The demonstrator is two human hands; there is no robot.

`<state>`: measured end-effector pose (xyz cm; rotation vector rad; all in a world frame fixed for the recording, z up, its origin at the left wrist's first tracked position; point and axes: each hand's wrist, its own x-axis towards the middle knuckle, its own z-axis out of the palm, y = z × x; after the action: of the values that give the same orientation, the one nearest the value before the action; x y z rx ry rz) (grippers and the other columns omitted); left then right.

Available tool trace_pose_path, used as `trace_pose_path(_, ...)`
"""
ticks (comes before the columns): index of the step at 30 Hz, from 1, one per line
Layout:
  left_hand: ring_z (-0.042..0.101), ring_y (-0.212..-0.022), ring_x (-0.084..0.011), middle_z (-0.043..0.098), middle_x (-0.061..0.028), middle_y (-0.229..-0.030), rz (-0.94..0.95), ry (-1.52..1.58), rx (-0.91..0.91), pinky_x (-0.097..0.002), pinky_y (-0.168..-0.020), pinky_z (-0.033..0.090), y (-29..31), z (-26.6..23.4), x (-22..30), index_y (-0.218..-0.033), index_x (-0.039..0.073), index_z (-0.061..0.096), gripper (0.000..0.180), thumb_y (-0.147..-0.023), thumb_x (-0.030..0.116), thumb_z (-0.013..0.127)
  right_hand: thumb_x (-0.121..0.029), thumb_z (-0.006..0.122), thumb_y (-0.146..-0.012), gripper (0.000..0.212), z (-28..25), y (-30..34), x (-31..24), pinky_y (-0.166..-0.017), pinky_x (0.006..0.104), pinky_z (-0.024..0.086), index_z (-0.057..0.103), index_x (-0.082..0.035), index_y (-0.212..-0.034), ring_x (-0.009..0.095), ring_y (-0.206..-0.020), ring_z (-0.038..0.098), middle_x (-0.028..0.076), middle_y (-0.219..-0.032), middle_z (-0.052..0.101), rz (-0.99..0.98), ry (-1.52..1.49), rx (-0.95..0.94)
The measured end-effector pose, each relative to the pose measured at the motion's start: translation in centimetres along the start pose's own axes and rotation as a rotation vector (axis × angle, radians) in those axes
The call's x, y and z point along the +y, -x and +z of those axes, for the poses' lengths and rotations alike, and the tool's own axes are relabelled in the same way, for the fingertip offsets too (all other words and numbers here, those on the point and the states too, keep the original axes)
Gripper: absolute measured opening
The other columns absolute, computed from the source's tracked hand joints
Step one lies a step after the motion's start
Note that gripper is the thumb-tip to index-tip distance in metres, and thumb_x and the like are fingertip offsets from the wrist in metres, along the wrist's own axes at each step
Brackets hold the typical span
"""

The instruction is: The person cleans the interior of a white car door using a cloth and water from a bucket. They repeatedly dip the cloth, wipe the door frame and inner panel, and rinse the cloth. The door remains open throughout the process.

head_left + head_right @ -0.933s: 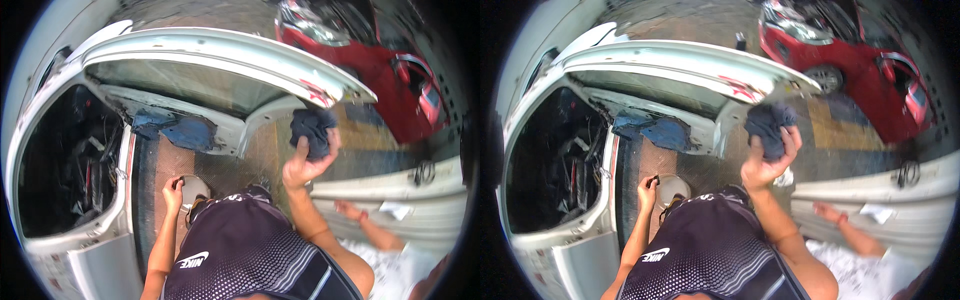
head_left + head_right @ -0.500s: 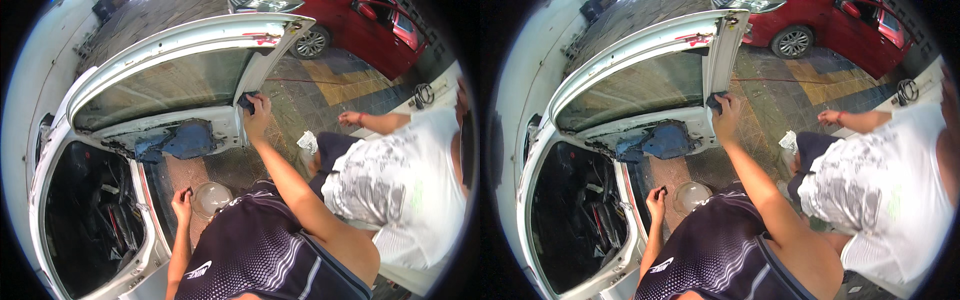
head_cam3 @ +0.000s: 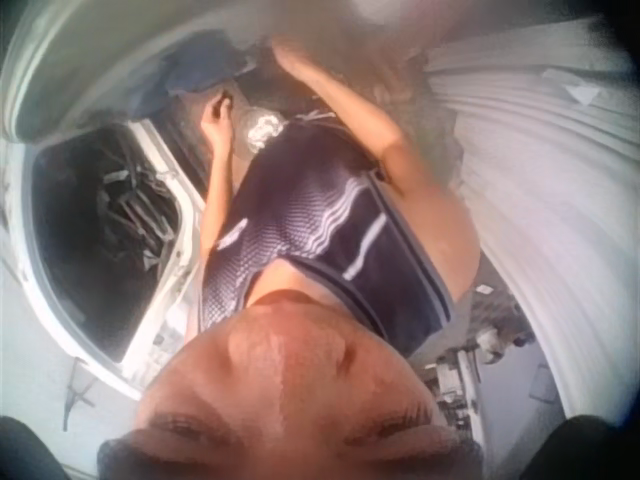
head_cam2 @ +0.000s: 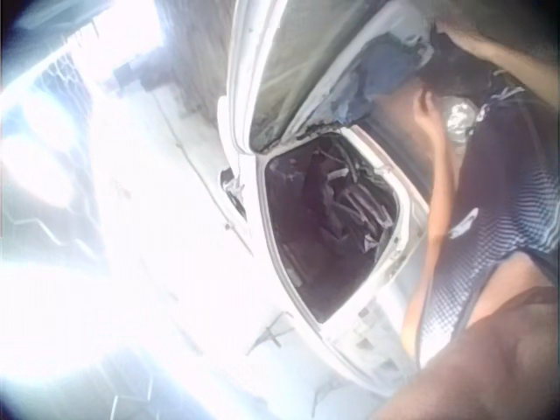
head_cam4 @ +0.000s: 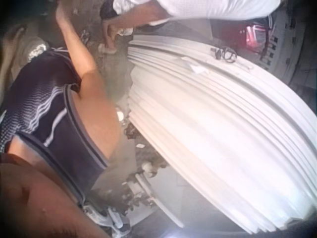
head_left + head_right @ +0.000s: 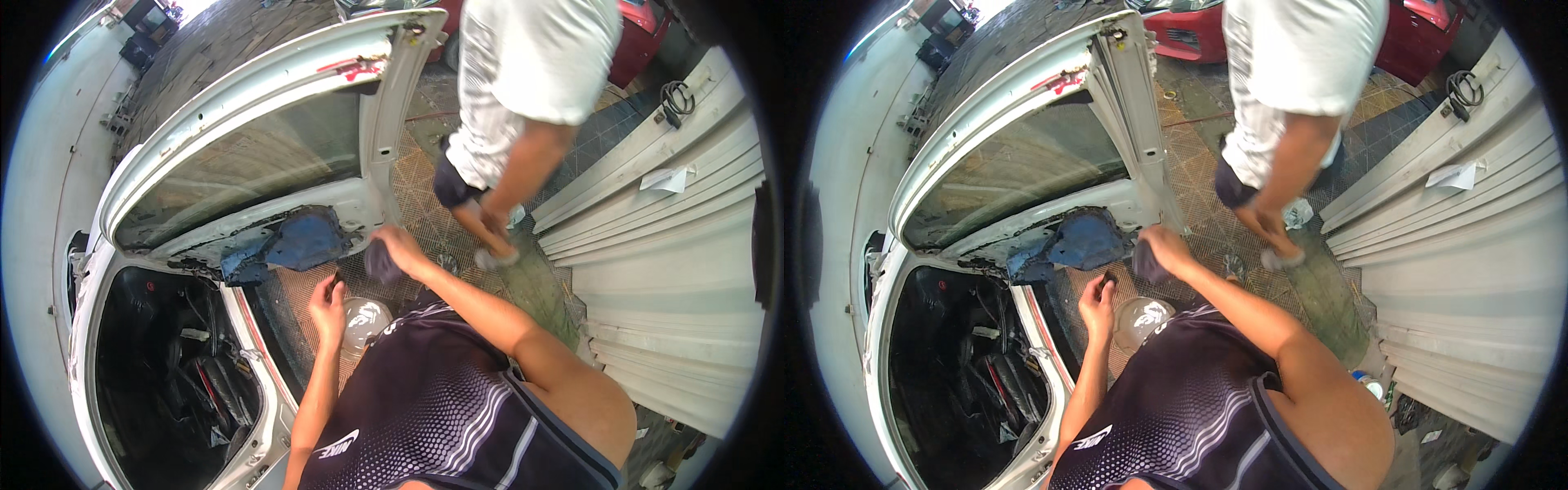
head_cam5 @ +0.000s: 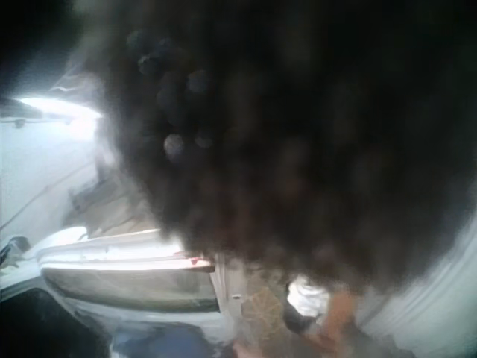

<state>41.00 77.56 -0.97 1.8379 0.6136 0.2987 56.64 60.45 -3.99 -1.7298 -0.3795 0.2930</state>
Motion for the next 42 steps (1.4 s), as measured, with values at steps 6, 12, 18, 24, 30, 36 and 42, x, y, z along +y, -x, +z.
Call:
trace_pose_path(6,0.065,-0.100,-0.0415,0.066,-0.0228,-0.111,0.489,-0.280,-0.083,-0.0457,-0.088,0.052,-0.7,7.4,5.5,-0.110,-0.004,0.071,0.022,-0.091,0.006,0.063,-0.050,0.068,-0.096,0.052,0.4,3.9,-2.9,-0.055,0.0292,0.047,0.072,0.001,-0.089,0.011,-0.061,0.062,0.004,-0.066,0.066,0.216,-0.224,0.055)
trace_pose_path(12,0.063,-0.113,-0.0392,0.064,-0.0216,-0.121,0.509,-0.256,-0.179,-0.0428,-0.095,0.052,0.3,10.1,6.3,-0.118,-0.003,0.068,0.029,-0.092,0.008,0.067,-0.029,0.065,-0.100,0.033,-3.3,5.7,-1.6,-0.055,0.0255,0.042,0.071,0.000,-0.086,0.007,-0.059,0.055,0.002,-0.070,0.065,0.282,-0.474,0.107)
trace_pose_path(18,0.070,-0.104,-0.0310,0.072,-0.0203,-0.113,0.409,-0.133,-0.238,-0.0380,-0.092,0.053,0.6,12.5,7.7,-0.124,-0.003,0.065,0.034,-0.094,0.012,0.068,-0.036,0.066,-0.100,0.038,-9.0,4.7,-2.6,-0.058,0.0252,0.040,0.064,-0.007,-0.074,0.009,-0.058,0.053,0.000,-0.062,0.059,0.446,-0.557,-0.013)
trace_pose_path(24,0.074,-0.085,-0.0223,0.073,-0.0153,-0.090,0.081,0.179,0.045,-0.0345,-0.079,0.056,-1.8,16.5,8.7,-0.116,-0.010,0.065,0.026,-0.092,0.002,0.066,-0.035,0.069,-0.097,0.035,-17.6,0.4,-3.7,-0.068,0.0265,0.045,0.068,-0.006,-0.076,0.012,-0.059,0.054,0.001,-0.063,0.059,0.630,-0.660,-0.124)
trace_pose_path(30,0.071,-0.083,-0.0166,0.070,-0.0081,-0.097,-0.007,0.758,0.461,-0.0295,-0.068,0.061,-4.6,22.0,12.3,-0.113,-0.004,0.066,0.018,-0.097,0.004,0.065,-0.022,0.069,-0.095,0.022,-26.7,-1.0,5.0,-0.095,0.0472,0.055,0.068,-0.007,-0.111,0.030,-0.101,0.069,0.011,-0.105,0.071,0.806,-0.926,-0.220)
trace_pose_path(36,0.066,-0.081,-0.0136,0.071,-0.0068,-0.092,0.042,0.460,0.791,-0.0287,-0.072,0.053,-4.3,24.2,14.2,-0.109,-0.005,0.071,0.021,-0.093,0.009,0.072,-0.022,0.070,-0.097,0.034,-26.9,-7.7,-0.9,-0.088,0.0265,0.049,0.066,-0.005,-0.127,0.011,-0.101,0.061,0.000,-0.110,0.066,0.330,-0.244,-0.517)
trace_pose_path(42,0.066,-0.081,-0.0197,0.071,-0.0137,-0.093,0.094,0.369,0.882,-0.0316,-0.073,0.051,-5.7,24.9,17.3,-0.108,-0.004,0.072,0.021,-0.090,0.006,0.072,-0.011,0.073,-0.092,0.038,-28.2,-13.4,-9.1,-0.092,0.0261,0.048,0.068,-0.001,-0.128,0.012,-0.105,0.062,0.007,-0.114,0.072,-0.253,0.022,-0.510)
